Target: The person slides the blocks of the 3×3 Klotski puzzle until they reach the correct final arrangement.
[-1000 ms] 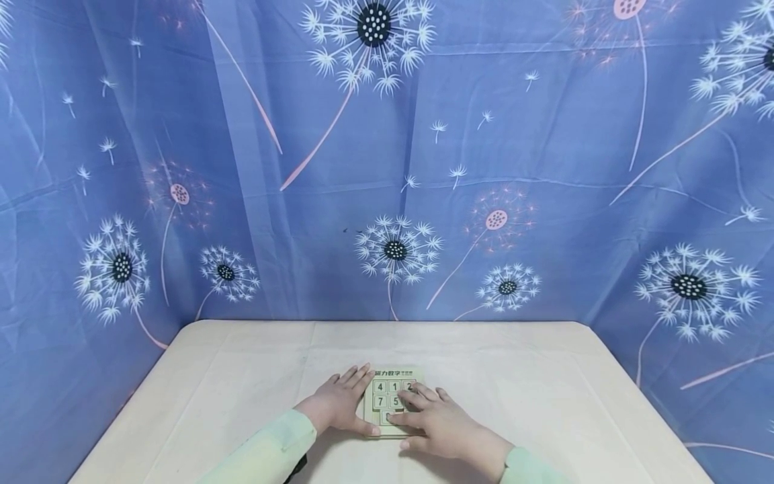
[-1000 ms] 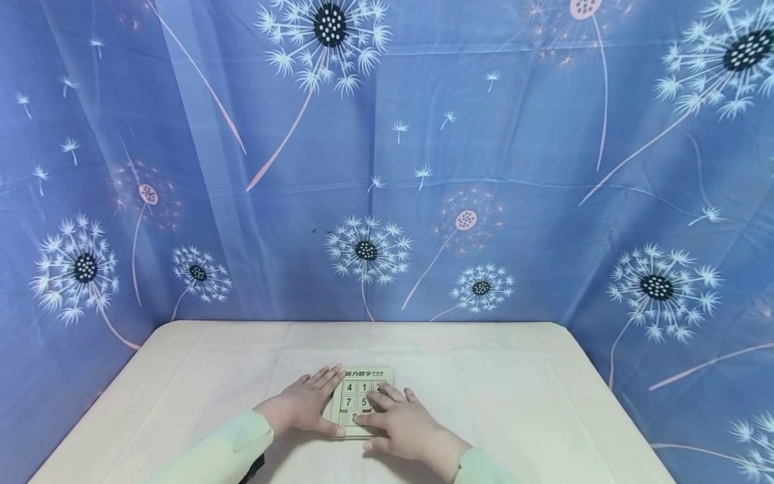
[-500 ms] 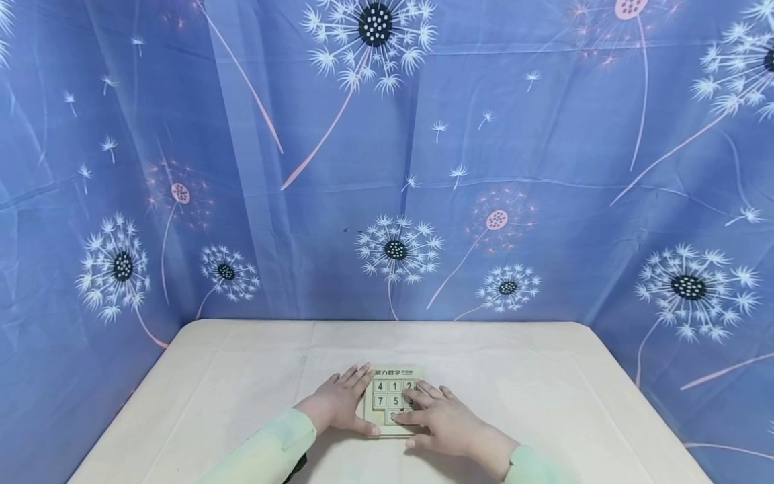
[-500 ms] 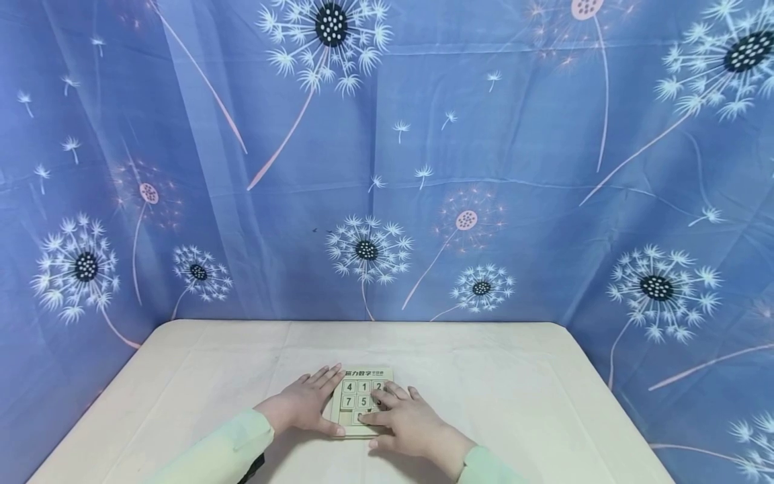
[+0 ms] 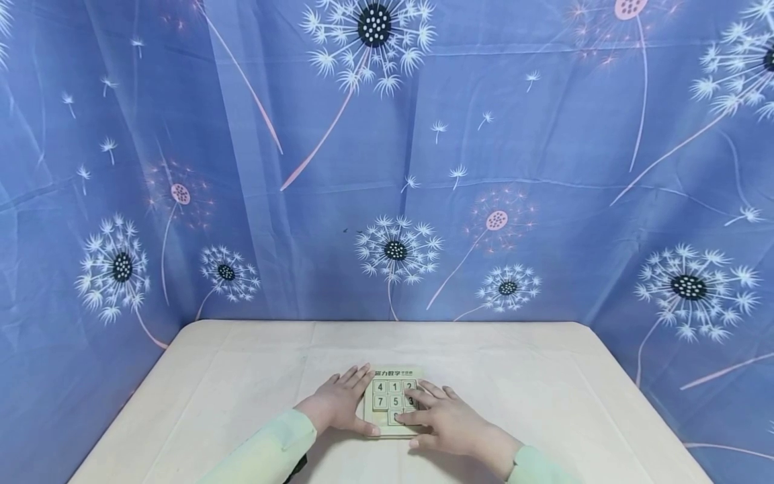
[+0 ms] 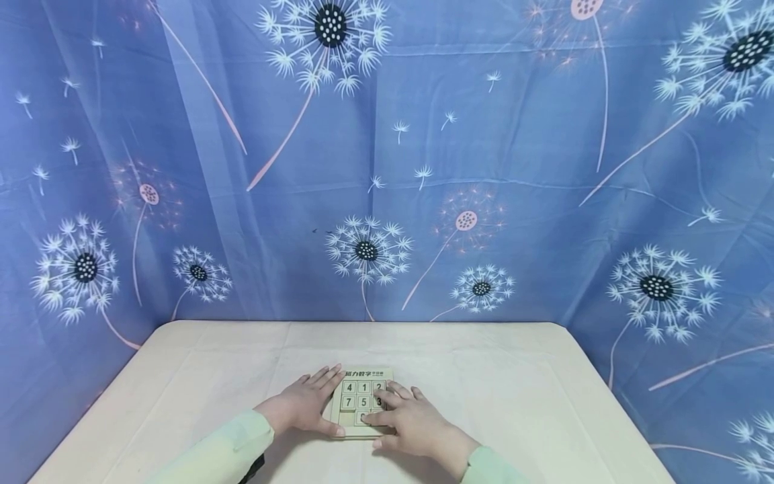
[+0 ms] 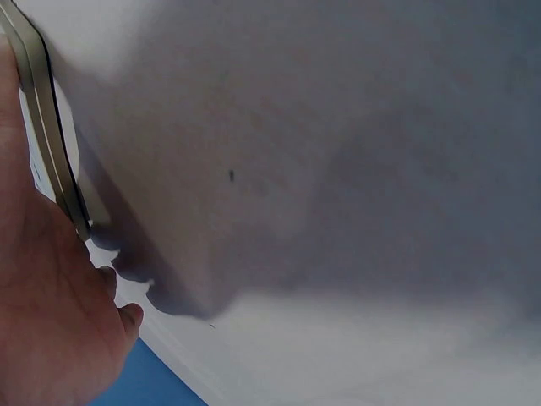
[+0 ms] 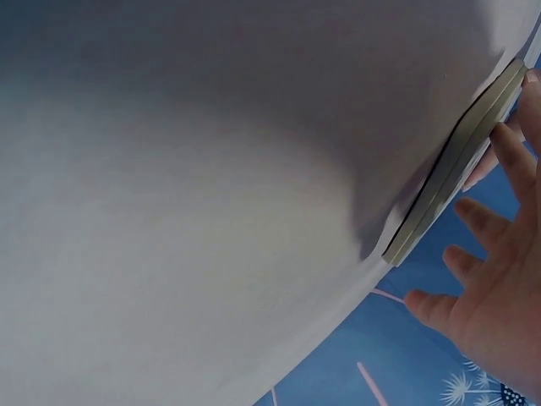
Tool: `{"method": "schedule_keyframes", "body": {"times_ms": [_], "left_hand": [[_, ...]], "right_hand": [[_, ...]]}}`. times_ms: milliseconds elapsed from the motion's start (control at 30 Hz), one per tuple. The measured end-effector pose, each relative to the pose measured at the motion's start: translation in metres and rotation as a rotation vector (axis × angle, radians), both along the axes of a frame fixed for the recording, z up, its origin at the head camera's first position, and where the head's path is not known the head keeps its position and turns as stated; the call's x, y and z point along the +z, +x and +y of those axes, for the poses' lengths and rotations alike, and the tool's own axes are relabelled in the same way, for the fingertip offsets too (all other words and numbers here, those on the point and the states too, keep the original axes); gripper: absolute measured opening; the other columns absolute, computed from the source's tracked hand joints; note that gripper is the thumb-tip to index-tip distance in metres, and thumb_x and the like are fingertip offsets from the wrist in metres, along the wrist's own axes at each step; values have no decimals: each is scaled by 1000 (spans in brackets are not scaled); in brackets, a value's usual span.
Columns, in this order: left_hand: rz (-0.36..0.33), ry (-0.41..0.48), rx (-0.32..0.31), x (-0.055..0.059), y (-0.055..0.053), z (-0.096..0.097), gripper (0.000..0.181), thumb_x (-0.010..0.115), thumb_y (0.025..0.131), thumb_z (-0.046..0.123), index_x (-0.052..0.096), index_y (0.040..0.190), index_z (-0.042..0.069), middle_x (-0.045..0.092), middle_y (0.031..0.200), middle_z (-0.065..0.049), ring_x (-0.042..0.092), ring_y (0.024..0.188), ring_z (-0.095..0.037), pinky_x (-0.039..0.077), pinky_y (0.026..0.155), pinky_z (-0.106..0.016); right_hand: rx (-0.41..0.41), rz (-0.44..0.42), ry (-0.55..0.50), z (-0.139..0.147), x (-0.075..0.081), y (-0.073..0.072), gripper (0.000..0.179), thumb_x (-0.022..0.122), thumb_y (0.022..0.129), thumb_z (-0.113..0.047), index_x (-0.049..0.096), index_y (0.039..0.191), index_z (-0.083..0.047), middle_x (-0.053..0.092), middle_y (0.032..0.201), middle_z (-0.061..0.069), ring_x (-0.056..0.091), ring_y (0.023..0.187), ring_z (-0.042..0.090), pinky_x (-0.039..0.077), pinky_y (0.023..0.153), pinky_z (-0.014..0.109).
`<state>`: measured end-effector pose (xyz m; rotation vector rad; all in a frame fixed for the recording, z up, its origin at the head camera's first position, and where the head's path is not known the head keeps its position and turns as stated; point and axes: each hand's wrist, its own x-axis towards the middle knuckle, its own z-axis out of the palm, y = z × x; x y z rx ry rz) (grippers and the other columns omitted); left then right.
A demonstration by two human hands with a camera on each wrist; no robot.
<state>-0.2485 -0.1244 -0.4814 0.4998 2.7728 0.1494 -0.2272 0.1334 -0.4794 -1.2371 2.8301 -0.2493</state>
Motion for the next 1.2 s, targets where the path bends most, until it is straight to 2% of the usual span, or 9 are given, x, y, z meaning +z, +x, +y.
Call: {"method": "schedule_keyframes", "body": {"times_ms": [700,1000,1200], "left_hand": [[-7,6,0,1,-1,0,114,73,78,73,28,162,12,24,173,-4,25,160,-27,29,130,-50],[3,3,0,1,0,0,114,74,78,73,28,162,12,23,173,-4,25,160,-28,28,130,-51],[3,-4,-11,-1,-1,0,114,72,78,74,28,162,12,23,173,-5,25,160,-28,29,130,-50]], "right_hand": [[-5,6,11,1,-1,1,50,63,91,-61,66,135,-39,54,156,9,46,146,42,45,107,73],[-37,-49,-31,-5,7,0,53,61,97,-53,60,144,-29,50,158,12,43,147,45,41,110,75],[-45,-52,-53,-11,5,-6,54,62,96,-52,61,143,-25,51,157,11,43,147,44,41,110,76]]}}
